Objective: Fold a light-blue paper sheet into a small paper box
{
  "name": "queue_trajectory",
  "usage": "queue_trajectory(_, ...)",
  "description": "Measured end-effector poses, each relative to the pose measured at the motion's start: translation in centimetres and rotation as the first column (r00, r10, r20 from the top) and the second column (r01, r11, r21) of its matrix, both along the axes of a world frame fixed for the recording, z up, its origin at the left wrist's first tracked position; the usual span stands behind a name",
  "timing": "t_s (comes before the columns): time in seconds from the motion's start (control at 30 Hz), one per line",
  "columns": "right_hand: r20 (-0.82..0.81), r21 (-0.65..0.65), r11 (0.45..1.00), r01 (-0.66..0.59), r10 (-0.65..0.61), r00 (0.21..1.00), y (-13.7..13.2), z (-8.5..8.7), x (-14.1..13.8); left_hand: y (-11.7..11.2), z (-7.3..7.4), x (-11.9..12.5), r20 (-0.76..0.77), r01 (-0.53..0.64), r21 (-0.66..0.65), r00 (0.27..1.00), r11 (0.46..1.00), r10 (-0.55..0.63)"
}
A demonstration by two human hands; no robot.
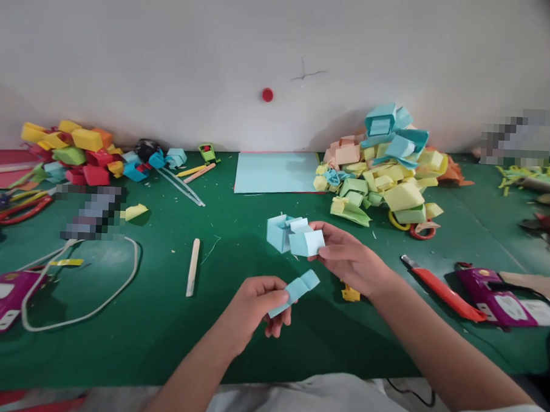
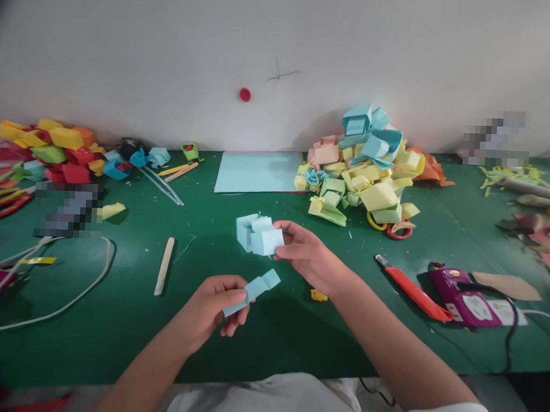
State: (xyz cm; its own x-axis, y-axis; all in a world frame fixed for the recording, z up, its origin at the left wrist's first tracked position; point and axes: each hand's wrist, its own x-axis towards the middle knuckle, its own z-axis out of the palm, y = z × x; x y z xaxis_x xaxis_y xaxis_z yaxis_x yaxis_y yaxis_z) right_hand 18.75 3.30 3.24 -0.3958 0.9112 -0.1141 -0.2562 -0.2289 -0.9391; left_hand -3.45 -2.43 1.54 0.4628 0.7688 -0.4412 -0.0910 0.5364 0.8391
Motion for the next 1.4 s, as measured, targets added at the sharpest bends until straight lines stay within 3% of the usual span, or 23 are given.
queue_trajectory(0.1, -0.027, 0.009, 0.999, -0.054, 0.054, 0.998, -0.5, 0.2, -0.1, 1.0, 0.3, 0.1, 0.034, 0.09, -0.058, 0.996, 0.994, -0.088)
queue_trajectory(0.37, -0.013, 0.044, 0.976, -0.212, 0.213, 0.977, -1.9, -0.3, -0.1, 2.0, 0.6, 0.3, 0.103, 0.106, -0.012, 0.989, 0.994, -0.104)
queue_trajectory(0.7, -0.049, 0.055, 0.986, -0.156, 0.159, 0.986, -2.7, -0.9, -0.5, 2.0, 0.3, -0.2, 0.306, 0.075, -0.011, 0.95, 0.997, -0.068)
queue_trajectory(1.0, -0.018, 0.059, 0.998, -0.035, 0.036, 0.999, -3.9, -1.6, -1.2, 1.9, -0.1, -0.4, 0.383, 0.058, -0.016, 0.923, 0.998, -0.047)
queue_trajectory(1.1, -0.074, -0.021, 1.0, 0.024, -0.025, 0.997, -4.0, -1.3, -1.7, 2.1, -0.1, -0.5, 0.408, 0.071, -0.027, 0.911, 0.997, -0.054)
queue_trajectory(1.23, -0.165, -0.222, 0.969, 0.109, -0.147, 0.975, -4.1, -0.7, -2.1, 2.2, 0.0, -0.5, 0.429, 0.055, 0.009, 0.902, 0.998, -0.054)
queue_trajectory(1.4, -0.211, -0.362, 0.918, 0.159, -0.247, 0.946, -4.3, -0.1, -2.4, 1.7, -0.1, -0.5, 0.322, 0.018, 0.131, 0.945, 0.991, -0.06)
